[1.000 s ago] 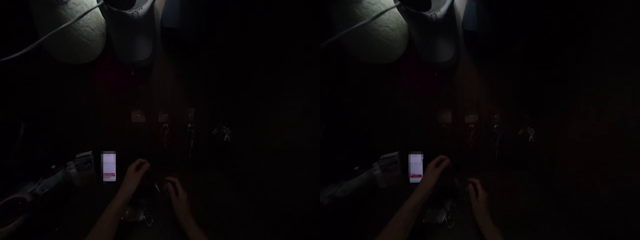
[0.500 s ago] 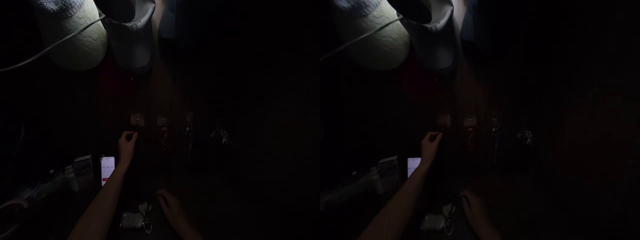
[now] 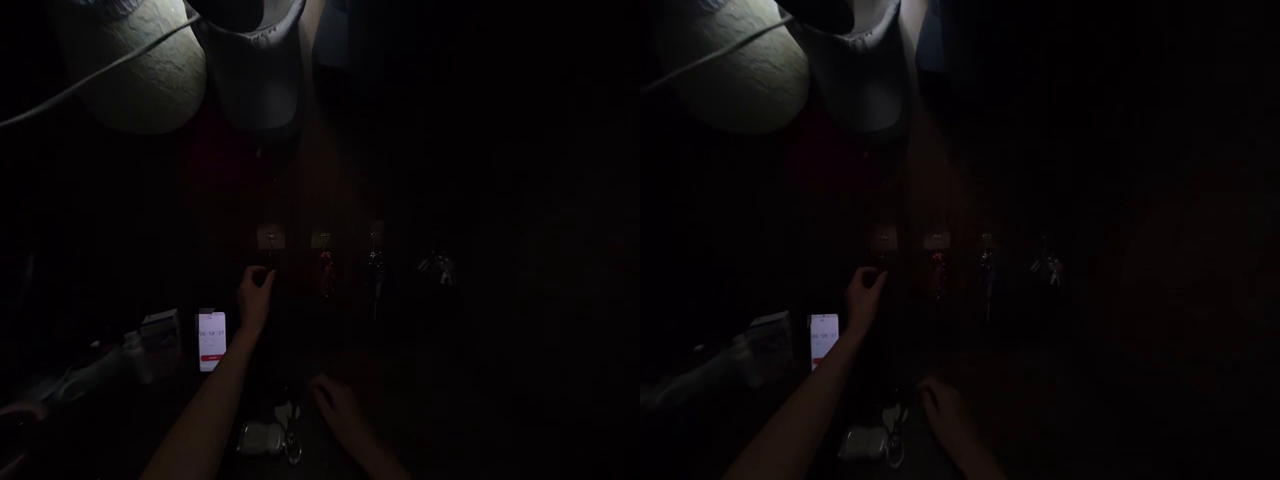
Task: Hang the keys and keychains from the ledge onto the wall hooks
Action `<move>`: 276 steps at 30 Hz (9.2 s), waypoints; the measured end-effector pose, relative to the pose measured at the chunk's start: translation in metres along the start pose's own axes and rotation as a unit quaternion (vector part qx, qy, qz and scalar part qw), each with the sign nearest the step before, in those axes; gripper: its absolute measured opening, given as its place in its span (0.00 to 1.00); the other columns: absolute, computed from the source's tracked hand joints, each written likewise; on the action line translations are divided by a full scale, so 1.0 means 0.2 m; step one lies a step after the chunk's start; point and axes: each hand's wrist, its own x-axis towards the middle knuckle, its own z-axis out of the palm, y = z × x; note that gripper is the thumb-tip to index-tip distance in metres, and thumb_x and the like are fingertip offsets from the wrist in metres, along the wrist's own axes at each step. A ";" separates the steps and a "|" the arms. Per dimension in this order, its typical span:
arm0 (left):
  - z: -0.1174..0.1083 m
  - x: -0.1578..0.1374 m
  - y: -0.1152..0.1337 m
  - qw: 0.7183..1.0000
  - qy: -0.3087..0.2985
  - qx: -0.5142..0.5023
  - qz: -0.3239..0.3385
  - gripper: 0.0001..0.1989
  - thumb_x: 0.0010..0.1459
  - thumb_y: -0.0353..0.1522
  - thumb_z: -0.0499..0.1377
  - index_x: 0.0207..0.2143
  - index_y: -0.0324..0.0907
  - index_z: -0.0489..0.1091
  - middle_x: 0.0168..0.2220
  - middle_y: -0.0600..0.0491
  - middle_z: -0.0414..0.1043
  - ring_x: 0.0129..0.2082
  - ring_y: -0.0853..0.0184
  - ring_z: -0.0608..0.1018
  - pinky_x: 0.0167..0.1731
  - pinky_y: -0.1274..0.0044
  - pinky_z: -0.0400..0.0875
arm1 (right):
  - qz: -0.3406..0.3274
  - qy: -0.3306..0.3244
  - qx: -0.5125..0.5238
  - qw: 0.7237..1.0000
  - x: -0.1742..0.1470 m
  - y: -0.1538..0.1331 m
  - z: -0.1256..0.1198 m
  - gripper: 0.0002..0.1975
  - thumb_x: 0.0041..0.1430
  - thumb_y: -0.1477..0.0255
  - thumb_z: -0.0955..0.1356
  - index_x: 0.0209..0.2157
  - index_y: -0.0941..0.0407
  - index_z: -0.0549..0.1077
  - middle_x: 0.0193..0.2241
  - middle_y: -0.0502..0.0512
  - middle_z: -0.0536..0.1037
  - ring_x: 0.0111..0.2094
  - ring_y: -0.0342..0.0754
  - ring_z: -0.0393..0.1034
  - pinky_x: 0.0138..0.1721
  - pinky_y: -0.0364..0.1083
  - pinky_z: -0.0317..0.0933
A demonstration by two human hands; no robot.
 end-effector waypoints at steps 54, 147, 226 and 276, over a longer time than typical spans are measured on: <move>-0.27 -0.66 -0.35 0.968 -0.243 0.028 -0.052 0.06 0.51 0.36 0.56 0.26 0.44 0.70 0.36 0.51 0.72 0.41 0.60 0.74 0.43 0.70 0.65 | 0.018 0.001 0.003 1.000 0.01 -0.02 -0.01 0.12 0.57 0.72 0.60 0.36 0.55 0.73 0.35 0.53 0.78 0.39 0.48 0.72 0.41 0.46 0.63; -0.30 -0.24 -0.04 0.970 -0.132 -0.161 -0.126 0.15 0.47 0.44 0.61 0.32 0.44 0.73 0.35 0.55 0.76 0.38 0.63 0.75 0.37 0.76 0.67 | 0.051 0.052 0.136 0.988 0.04 -0.04 0.05 0.09 0.52 0.67 0.63 0.31 0.55 0.73 0.25 0.50 0.75 0.29 0.46 0.69 0.31 0.43 0.61; -0.45 -0.79 -0.31 0.827 -0.534 0.088 0.154 0.13 0.52 0.25 0.56 0.38 0.49 0.71 0.48 0.55 0.69 0.49 0.64 0.69 0.51 0.71 0.60 | 0.021 -0.025 0.061 0.998 0.02 0.02 0.07 0.09 0.55 0.69 0.61 0.34 0.55 0.72 0.33 0.52 0.76 0.38 0.48 0.70 0.41 0.46 0.61; -0.34 -0.77 -0.30 0.930 -0.335 -0.054 -0.143 0.15 0.55 0.39 0.52 0.40 0.44 0.72 0.39 0.53 0.77 0.40 0.63 0.77 0.41 0.74 0.70 | 0.056 -0.004 0.147 0.988 0.00 -0.20 0.05 0.11 0.55 0.63 0.63 0.28 0.55 0.71 0.27 0.49 0.74 0.32 0.46 0.69 0.36 0.43 0.61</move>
